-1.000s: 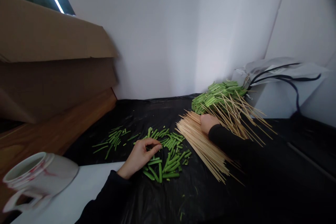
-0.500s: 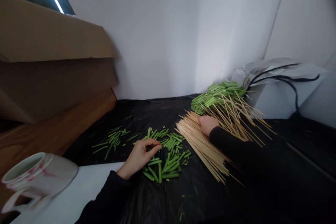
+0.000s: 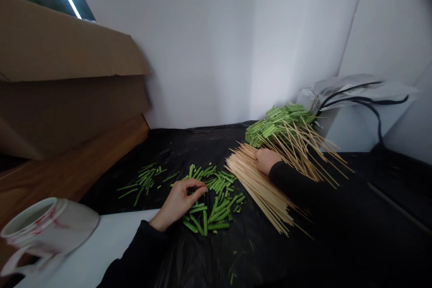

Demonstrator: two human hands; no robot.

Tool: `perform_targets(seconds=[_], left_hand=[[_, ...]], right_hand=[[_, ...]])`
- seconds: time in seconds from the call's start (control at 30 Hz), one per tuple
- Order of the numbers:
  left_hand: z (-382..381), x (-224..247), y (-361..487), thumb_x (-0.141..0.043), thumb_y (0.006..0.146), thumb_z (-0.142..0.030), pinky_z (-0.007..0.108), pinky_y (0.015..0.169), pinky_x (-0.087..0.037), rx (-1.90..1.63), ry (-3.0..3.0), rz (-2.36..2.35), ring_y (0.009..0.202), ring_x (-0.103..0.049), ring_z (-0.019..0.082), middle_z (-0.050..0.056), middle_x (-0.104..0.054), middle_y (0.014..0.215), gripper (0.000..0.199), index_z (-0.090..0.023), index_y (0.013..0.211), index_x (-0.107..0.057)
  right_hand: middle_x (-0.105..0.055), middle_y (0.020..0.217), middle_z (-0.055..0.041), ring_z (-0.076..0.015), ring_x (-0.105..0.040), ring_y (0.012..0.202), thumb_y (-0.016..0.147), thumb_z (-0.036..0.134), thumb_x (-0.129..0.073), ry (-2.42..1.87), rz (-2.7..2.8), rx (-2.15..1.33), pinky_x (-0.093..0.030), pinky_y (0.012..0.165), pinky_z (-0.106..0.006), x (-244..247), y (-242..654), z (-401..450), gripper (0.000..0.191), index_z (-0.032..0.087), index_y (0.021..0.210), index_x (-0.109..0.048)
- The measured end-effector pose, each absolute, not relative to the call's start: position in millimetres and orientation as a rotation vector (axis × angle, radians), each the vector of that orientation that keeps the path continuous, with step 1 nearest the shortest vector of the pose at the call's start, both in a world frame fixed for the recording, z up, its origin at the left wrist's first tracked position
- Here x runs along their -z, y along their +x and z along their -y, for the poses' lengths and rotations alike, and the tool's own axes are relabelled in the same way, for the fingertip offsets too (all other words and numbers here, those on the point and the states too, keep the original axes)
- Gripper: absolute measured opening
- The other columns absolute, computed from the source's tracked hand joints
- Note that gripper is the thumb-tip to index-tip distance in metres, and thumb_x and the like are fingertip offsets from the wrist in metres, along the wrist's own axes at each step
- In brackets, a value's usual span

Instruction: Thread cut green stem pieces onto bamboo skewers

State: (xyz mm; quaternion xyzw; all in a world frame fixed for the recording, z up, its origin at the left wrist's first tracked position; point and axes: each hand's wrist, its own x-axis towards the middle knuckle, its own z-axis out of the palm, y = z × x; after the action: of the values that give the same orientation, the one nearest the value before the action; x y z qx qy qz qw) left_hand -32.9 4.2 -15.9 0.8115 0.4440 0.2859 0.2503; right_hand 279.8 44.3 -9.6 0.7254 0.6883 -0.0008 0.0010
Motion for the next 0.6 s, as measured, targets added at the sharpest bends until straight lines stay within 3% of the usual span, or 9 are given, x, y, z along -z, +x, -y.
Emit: perform_targets(seconds=[0.27,0.47,0.6], left_hand=[[-3,16,-34,-0.058,0.084,-0.04,0.028,0.075,-0.049,-0.774,2.218,-1.207,0.083,-0.067,0.02,0.005,-0.075,0.089,0.026,-0.019,0.084,-0.073],[-4,16,-34,-0.058,0.084,-0.04,0.028,0.074,-0.049,-0.793,2.219,-1.22,0.082,-0.067,0.02,0.005,-0.075,0.088,0.026,-0.019,0.083,-0.073],[-4,16,-34,-0.058,0.084,-0.04,0.027,0.073,-0.049,-0.788,2.221,-1.22,0.082,-0.067,0.02,0.005,-0.075,0.088,0.026,-0.019,0.084,-0.073]], right_hand=[[-0.067,0.103,-0.0166,-0.0223,-0.064,0.097,0.087,0.024,-0.053,2.301,-2.128,0.019,-0.046,0.082,-0.028,12,283,-45,0.026,0.013,0.105,-0.067],[-0.064,0.107,-0.0129,-0.0206,-0.062,0.097,0.092,0.041,-0.054,2.328,-2.064,-0.004,-0.048,0.086,-0.038,9,276,-43,0.036,0.01,0.111,-0.061],[-0.063,0.107,-0.0087,-0.0193,-0.061,0.098,0.093,0.041,-0.054,2.31,-2.065,-0.028,-0.049,0.086,-0.04,5,271,-41,0.032,0.013,0.107,-0.061]])
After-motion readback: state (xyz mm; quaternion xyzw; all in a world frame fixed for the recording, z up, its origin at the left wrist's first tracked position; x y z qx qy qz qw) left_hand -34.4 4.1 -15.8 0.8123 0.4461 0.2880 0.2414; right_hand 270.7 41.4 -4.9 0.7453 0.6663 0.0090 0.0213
